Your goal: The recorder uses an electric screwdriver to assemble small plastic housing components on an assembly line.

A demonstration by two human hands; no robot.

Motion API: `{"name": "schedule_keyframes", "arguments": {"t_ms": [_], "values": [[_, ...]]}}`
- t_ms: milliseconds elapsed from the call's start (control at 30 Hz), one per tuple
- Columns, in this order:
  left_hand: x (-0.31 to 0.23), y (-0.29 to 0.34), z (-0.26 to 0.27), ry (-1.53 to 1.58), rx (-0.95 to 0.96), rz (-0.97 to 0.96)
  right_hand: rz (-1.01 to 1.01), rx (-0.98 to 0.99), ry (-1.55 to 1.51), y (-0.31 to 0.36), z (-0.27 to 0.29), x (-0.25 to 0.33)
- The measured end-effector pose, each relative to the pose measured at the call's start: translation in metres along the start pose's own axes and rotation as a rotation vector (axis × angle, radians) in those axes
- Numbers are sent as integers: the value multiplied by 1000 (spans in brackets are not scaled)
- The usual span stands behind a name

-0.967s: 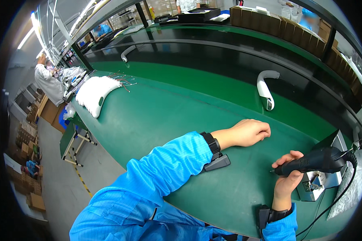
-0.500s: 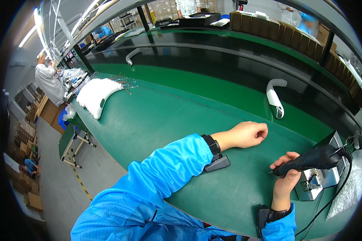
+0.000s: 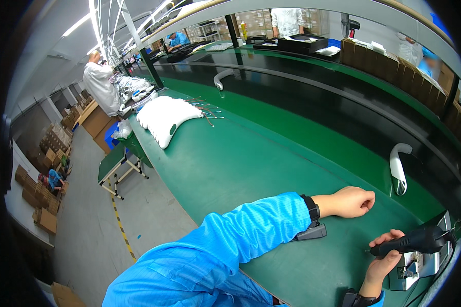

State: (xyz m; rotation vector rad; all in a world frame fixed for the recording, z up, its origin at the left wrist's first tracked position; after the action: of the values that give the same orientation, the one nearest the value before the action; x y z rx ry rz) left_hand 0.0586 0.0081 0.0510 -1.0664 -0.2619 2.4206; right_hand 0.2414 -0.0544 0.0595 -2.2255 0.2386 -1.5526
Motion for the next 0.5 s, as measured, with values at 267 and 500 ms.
{"name": "schedule_keyframes", "arguments": {"t_ms": [267, 500], "values": [[1, 0, 3, -8, -1, -13, 6, 9, -26, -1, -4, -1], [0, 1, 3, -6, 4, -13, -26, -25, 7, 0, -3, 0]]}}
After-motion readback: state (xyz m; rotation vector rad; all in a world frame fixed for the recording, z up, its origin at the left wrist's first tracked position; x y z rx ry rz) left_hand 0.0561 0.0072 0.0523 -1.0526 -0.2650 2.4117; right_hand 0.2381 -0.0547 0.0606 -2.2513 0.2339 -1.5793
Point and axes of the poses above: each hand's wrist, its own y-axis away from the middle knuckle, its own z-axis out of the back of the hand, x = y × z, the point moved 6 cm from there along -y, towards the middle knuckle, and after that the axes turned 9 degrees about -y, right-handed, at the moved point
